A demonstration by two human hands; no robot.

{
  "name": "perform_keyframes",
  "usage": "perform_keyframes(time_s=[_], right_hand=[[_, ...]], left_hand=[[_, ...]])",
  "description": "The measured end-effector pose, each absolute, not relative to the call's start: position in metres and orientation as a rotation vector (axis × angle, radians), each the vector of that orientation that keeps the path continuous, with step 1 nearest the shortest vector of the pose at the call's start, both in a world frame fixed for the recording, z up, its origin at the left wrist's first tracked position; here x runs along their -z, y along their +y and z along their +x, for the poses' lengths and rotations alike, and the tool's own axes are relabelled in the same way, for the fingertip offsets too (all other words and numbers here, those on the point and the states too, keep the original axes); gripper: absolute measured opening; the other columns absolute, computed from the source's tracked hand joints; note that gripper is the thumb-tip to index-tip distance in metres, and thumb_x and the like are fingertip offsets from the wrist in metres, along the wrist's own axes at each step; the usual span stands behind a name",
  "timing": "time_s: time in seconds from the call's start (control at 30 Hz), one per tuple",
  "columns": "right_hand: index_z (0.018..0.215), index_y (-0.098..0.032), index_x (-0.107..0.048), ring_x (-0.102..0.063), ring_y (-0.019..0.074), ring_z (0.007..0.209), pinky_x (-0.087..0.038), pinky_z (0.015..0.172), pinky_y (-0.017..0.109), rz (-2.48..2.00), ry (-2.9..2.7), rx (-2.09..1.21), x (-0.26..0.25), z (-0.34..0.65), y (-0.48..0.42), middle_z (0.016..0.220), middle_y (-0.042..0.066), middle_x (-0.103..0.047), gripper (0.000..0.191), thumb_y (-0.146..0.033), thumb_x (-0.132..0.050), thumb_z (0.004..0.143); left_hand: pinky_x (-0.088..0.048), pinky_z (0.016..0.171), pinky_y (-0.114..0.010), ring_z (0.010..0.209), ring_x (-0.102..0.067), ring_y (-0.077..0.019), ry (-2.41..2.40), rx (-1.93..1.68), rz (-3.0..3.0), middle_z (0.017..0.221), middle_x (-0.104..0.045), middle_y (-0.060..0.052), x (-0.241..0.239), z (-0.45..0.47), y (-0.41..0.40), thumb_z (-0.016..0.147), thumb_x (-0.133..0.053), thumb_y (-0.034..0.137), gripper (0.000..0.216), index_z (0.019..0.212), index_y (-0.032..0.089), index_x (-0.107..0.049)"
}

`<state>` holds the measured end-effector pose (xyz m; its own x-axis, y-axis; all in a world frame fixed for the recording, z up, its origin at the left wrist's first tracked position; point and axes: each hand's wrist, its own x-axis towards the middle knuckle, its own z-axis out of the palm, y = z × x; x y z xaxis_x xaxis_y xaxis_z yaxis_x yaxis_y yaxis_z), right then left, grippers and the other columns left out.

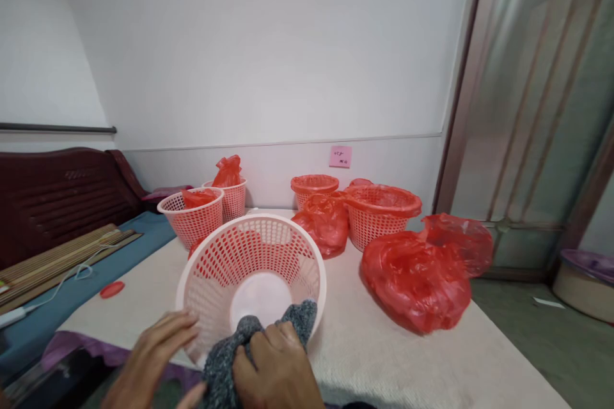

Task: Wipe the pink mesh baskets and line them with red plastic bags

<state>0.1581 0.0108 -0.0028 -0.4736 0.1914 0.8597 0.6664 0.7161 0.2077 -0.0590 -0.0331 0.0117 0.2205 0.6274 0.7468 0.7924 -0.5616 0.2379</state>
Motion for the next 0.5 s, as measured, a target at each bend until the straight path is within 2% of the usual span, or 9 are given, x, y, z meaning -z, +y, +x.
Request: perform_keyframes(time_s=[0.07,0.13,0.2,0.3,0.4,0.5], right_hand=[[0.073,-0.019,-0.059,-0.046,0.0157,0.057,-0.031,0.059,0.032,-0.605,-2.03,0.643,0.002,0.153,0.01,0.06,0.0,-0.051,0.031,-0.015,-0.037,0.096],[0.078,-0.019,-0.06,-0.047,0.0146,0.058,-0.033,0.06,0.031,-0.566,-2.053,0.573,0.001,0.152,0.011,0.061,-0.001,-0.052,0.03,-0.015,-0.037,0.097],[0.086,-0.019,-0.062,-0.05,0.0143,0.06,-0.035,0.06,0.03,-0.527,-2.059,0.432,0.002,0.157,0.011,0.064,0.0,-0.056,0.03,-0.019,-0.036,0.099],[0.091,-0.022,-0.067,-0.057,0.0165,0.065,-0.043,0.061,0.03,-0.553,-1.86,-0.106,0.006,0.171,0.012,0.07,0.001,-0.064,0.025,-0.037,-0.048,0.094],[0.101,-0.024,-0.07,-0.067,0.0226,0.081,-0.053,0.072,0.033,-0.763,-1.282,-0.672,0.009,0.19,0.009,0.082,0.004,-0.071,0.026,-0.043,-0.064,0.083],[0.119,-0.025,-0.062,-0.069,0.0265,0.097,-0.057,0.08,0.041,-0.897,-0.758,-0.902,0.015,0.209,0.004,0.098,0.005,-0.074,0.04,-0.046,-0.06,0.086]], left_hand=[[-0.05,0.09,-0.031,0.098,-0.065,-0.022,-1.16,0.893,-2.607,0.107,-0.07,-0.005,-0.027,-0.065,-0.025,0.075,-0.072,0.042,0.044,0.114,0.028,-0.059],[-0.051,0.082,-0.03,0.087,-0.065,-0.0209,-1.14,0.629,-2.805,0.097,-0.07,-0.004,-0.033,-0.066,-0.019,0.075,-0.069,0.046,0.039,0.105,0.026,-0.059],[-0.049,0.077,-0.03,0.083,-0.064,-0.0213,-1.261,0.445,-2.834,0.093,-0.069,-0.004,-0.031,-0.064,-0.015,0.077,-0.066,0.04,0.028,0.099,0.025,-0.059],[-0.047,0.077,-0.032,0.087,-0.064,-0.0233,-1.449,0.228,-2.763,0.097,-0.069,-0.005,-0.021,-0.06,-0.014,0.078,-0.058,0.024,0.021,0.1,0.024,-0.058],[-0.048,0.077,-0.037,0.089,-0.065,-0.0271,-1.495,0.069,-2.688,0.099,-0.069,-0.007,-0.012,-0.061,-0.013,0.08,-0.053,0.02,0.023,0.102,0.023,-0.06],[-0.048,0.072,-0.034,0.083,-0.067,-0.0263,-1.531,0.129,-2.598,0.089,-0.072,-0.006,-0.009,-0.069,-0.01,0.084,-0.047,0.018,0.023,0.099,0.023,-0.064]])
